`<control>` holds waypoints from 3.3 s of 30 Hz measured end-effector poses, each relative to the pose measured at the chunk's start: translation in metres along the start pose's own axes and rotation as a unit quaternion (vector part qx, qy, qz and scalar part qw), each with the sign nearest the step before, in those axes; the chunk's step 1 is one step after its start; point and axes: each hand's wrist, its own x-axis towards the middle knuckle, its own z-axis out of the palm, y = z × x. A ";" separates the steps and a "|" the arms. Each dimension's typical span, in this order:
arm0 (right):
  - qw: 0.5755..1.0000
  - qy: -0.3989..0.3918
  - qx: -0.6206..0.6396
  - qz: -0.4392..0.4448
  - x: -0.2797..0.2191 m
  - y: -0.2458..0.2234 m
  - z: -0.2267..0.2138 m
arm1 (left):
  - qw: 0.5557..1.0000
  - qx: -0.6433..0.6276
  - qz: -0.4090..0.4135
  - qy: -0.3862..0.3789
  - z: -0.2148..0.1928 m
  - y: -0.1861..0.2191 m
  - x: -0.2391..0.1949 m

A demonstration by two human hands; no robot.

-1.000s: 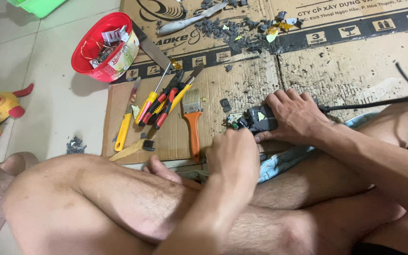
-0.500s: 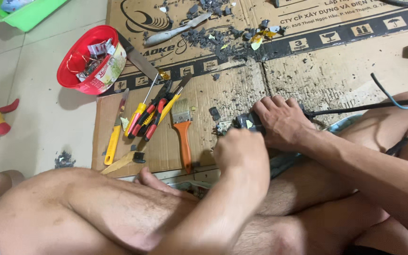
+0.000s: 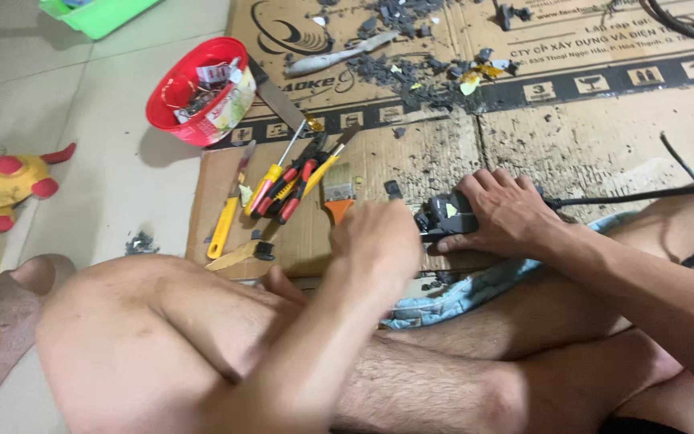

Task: The person sits on the floor and uses a screwdriver and pliers to remove and manipulate components from a small black electronic device. They scrape away material, extract a small part, and continue adjusting the device.

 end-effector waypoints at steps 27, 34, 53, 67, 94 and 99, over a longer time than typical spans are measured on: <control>0.998 0.042 -0.031 -0.018 0.001 0.002 0.005 | 0.988 0.017 0.121 -0.099 -0.018 -0.027 0.053; 0.998 0.024 -0.053 -0.021 0.001 -0.003 0.000 | 0.991 -0.110 -0.028 -0.073 0.010 -0.017 0.020; 0.999 -0.027 0.026 0.002 -0.002 -0.004 -0.014 | 0.951 -0.298 -0.023 0.076 0.038 -0.013 -0.039; 0.992 -0.087 0.076 0.043 0.037 -0.038 -0.007 | 0.974 -0.210 -0.074 0.045 0.044 -0.043 -0.020; 0.955 -0.166 0.245 0.017 0.005 -0.060 -0.086 | 0.977 -0.207 -0.040 -0.002 0.040 -0.043 -0.023; 0.957 -0.173 0.231 0.015 0.006 -0.061 -0.077 | 0.976 -0.216 -0.025 0.007 0.041 -0.043 -0.022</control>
